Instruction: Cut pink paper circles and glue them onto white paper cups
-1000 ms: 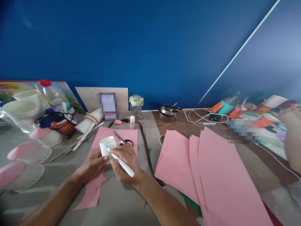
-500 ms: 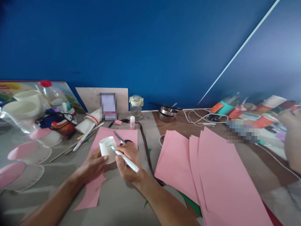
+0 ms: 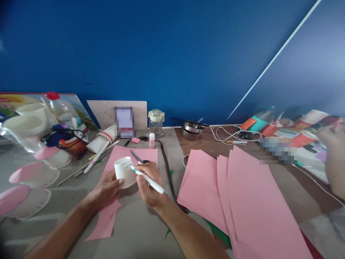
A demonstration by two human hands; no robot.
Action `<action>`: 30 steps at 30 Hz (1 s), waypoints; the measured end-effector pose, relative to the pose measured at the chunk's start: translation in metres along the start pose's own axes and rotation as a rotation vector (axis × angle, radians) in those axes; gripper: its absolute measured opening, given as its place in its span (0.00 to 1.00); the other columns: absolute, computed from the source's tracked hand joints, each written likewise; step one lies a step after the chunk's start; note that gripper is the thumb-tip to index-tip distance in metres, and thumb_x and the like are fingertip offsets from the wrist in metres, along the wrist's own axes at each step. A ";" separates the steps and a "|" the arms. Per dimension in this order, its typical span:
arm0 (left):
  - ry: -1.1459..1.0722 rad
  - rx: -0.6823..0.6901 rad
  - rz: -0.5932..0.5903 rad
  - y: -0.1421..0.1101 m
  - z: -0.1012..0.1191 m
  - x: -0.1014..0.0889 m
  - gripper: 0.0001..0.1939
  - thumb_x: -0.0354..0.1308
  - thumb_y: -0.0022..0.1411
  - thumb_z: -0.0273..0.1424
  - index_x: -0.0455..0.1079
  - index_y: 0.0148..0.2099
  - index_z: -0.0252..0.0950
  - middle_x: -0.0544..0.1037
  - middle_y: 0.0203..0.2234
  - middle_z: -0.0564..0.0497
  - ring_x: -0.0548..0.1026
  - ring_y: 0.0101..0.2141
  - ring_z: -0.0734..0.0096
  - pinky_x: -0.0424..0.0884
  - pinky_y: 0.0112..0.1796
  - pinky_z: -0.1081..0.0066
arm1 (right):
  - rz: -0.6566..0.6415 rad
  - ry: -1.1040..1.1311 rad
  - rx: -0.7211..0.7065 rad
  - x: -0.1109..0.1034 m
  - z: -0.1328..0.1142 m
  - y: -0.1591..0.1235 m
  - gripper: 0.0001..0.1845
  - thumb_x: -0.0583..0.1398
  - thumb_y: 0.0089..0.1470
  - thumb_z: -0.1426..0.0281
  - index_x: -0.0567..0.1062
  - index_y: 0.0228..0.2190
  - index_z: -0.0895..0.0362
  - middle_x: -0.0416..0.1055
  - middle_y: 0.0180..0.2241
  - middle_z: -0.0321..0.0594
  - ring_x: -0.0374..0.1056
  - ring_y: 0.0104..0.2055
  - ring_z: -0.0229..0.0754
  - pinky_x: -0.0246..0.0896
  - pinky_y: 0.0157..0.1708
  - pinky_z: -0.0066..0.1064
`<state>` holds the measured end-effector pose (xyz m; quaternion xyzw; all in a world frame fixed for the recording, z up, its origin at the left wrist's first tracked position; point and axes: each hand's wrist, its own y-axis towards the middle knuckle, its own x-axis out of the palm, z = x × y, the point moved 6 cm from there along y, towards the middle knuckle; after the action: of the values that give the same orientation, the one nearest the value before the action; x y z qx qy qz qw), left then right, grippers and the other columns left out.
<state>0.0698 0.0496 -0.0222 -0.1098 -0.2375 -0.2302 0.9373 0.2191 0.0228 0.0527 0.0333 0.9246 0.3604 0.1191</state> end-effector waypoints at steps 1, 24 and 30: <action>0.000 0.001 -0.002 0.000 -0.001 -0.001 0.25 0.65 0.53 0.32 0.67 0.53 0.35 0.76 0.43 0.42 0.73 0.44 0.56 0.69 0.38 0.67 | -0.008 0.006 -0.002 0.000 -0.001 0.000 0.12 0.51 0.61 0.65 0.72 0.38 0.55 0.73 0.30 0.40 0.69 0.36 0.44 0.64 0.40 0.39; -0.010 -0.013 -0.014 0.000 -0.004 0.000 0.26 0.64 0.54 0.31 0.64 0.55 0.36 0.76 0.41 0.43 0.75 0.40 0.59 0.70 0.35 0.68 | -0.004 -0.033 0.027 0.002 0.003 -0.002 0.10 0.51 0.59 0.68 0.72 0.38 0.55 0.74 0.32 0.41 0.68 0.37 0.43 0.63 0.42 0.38; -0.016 -0.012 0.001 0.000 -0.002 0.001 0.27 0.65 0.52 0.31 0.65 0.54 0.36 0.76 0.42 0.44 0.74 0.42 0.58 0.69 0.38 0.68 | -0.057 -0.035 -0.018 0.006 0.000 -0.002 0.11 0.52 0.59 0.67 0.72 0.39 0.55 0.73 0.32 0.41 0.68 0.38 0.44 0.64 0.41 0.40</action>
<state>0.0717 0.0486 -0.0230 -0.1174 -0.2436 -0.2302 0.9348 0.2128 0.0221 0.0503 0.0119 0.9196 0.3647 0.1456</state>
